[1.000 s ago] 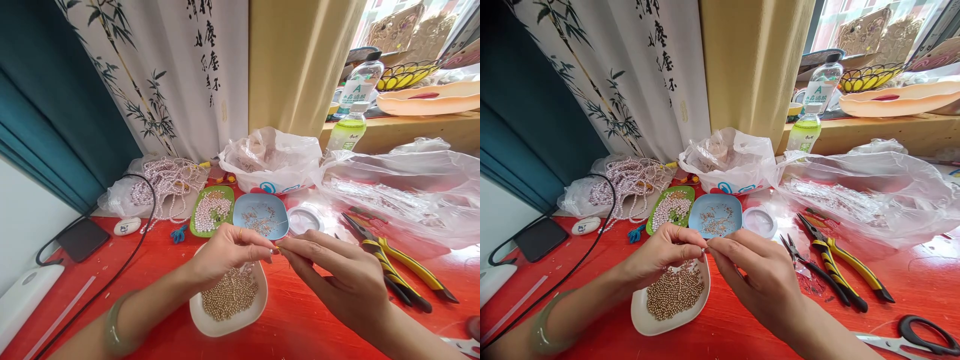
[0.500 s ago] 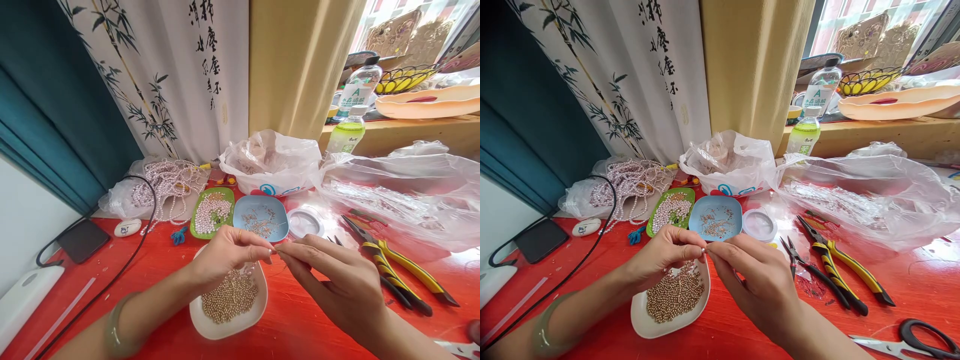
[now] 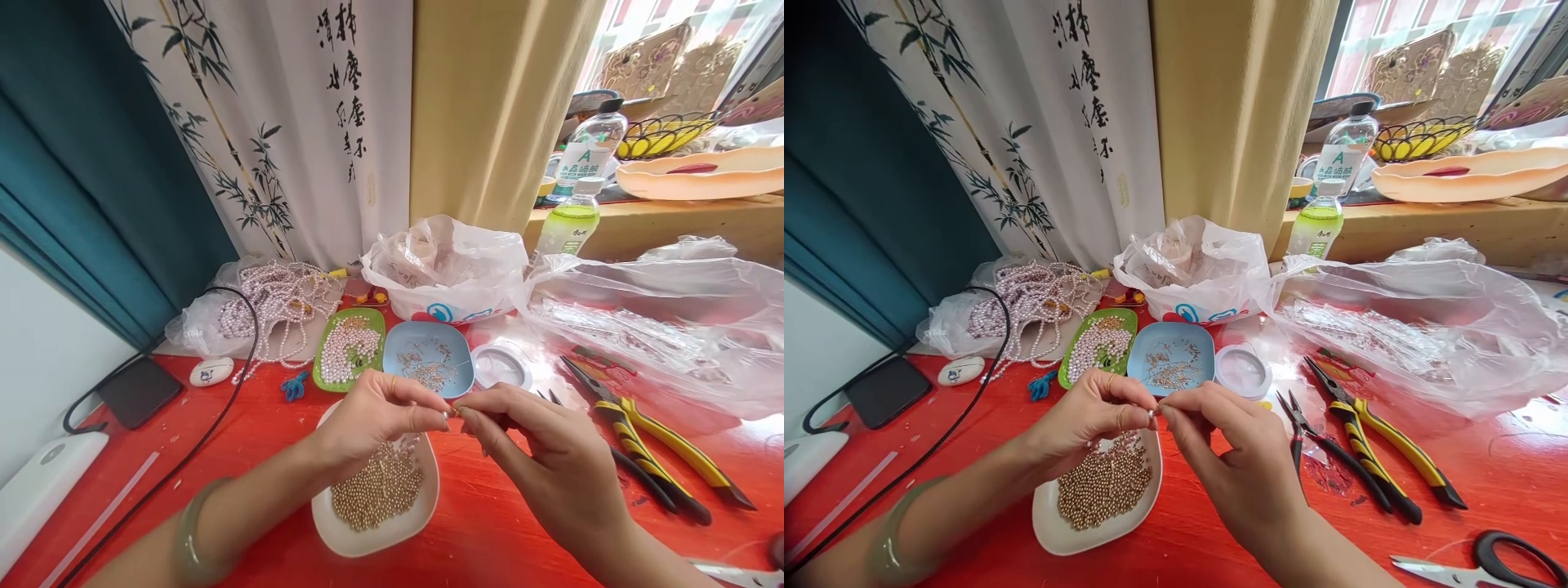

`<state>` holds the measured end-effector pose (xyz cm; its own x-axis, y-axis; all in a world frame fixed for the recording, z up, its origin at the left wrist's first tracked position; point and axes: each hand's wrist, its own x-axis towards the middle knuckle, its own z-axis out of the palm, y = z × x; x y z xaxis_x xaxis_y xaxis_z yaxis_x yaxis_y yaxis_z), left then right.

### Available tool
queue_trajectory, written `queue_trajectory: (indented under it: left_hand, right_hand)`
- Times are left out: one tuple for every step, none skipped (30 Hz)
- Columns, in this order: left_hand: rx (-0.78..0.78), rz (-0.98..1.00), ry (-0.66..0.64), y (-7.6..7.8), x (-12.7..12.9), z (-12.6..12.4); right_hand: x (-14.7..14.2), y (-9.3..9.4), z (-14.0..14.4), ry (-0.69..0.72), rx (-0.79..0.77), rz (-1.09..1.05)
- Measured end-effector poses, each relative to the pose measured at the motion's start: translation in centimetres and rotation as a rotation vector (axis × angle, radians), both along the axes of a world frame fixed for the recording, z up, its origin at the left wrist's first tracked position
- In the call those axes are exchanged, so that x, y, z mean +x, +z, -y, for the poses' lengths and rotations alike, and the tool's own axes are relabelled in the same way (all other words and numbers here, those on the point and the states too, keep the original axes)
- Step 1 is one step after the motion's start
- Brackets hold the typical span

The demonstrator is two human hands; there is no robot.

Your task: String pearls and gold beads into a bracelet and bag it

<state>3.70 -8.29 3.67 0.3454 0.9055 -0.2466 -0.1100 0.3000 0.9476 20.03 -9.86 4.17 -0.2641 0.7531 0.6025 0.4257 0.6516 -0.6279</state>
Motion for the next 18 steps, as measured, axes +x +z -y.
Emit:
queue_trajectory:
  left_hand:
    - [0.001, -0.002, 0.004, -0.04, 0.01, 0.01]
    - [0.004, -0.004, 0.007, -0.07, 0.01, 0.02]
    - [0.01, -0.004, 0.01, -0.11, 0.01, 0.03]
    - [0.017, -0.005, 0.011, -0.14, 0.0, 0.05]
    - [0.024, -0.004, 0.013, -0.17, -0.01, 0.07]
    - [0.028, -0.003, 0.016, -0.19, -0.01, 0.08]
    - [0.031, -0.004, 0.017, -0.2, -0.01, 0.08]
    - [0.034, -0.004, 0.018, -0.21, -0.01, 0.08]
    - [0.038, -0.002, 0.019, -0.2, 0.0, 0.07]
    - [0.041, 0.0, 0.018, -0.19, 0.02, 0.06]
    - [0.047, 0.005, 0.016, -0.17, 0.03, 0.05]
    - [0.051, 0.011, 0.014, -0.15, 0.04, 0.05]
    - [0.055, 0.018, 0.014, -0.12, 0.05, 0.06]
    - [0.056, 0.025, 0.014, -0.1, 0.04, 0.08]
    - [0.056, 0.03, 0.014, -0.09, 0.03, 0.1]
    - [0.055, 0.035, 0.015, -0.08, 0.02, 0.13]
    - [0.052, 0.04, 0.017, -0.09, 0.0, 0.16]
    - [0.049, 0.045, 0.019, -0.1, -0.01, 0.18]
  right_hand:
    - [0.01, -0.04, 0.0, -0.003, -0.005, 0.005]
    - [0.01, -0.08, 0.0, -0.007, -0.012, 0.01]
    - [0.0, -0.1, 0.0, -0.007, -0.021, 0.015]
    - [-0.03, -0.1, 0.01, -0.009, -0.03, 0.019]
    - [-0.08, -0.09, 0.03, -0.011, -0.037, 0.022]
    - [-0.13, -0.06, 0.05, -0.014, -0.041, 0.025]
    - [-0.18, -0.03, 0.08, -0.016, -0.041, 0.026]
    - [-0.23, 0.01, 0.12, -0.015, -0.04, 0.028]
    - [-0.25, 0.04, 0.16, -0.013, -0.037, 0.029]
    - [-0.26, 0.06, 0.2, -0.009, -0.033, 0.032]
    - [-0.24, 0.06, 0.24, -0.006, -0.027, 0.035]
    - [-0.2, 0.05, 0.27, -0.003, -0.022, 0.038]
    - [-0.14, 0.03, 0.29, -0.002, -0.017, 0.039]
    - [-0.08, 0.0, 0.3, -0.003, -0.014, 0.039]
    - [-0.01, -0.04, 0.31, -0.004, -0.009, 0.04]
    - [0.04, -0.08, 0.31, -0.002, -0.003, 0.041]
    - [0.09, -0.12, 0.31, 0.0, 0.003, 0.044]
    - [0.11, -0.15, 0.31, 0.002, 0.011, 0.048]
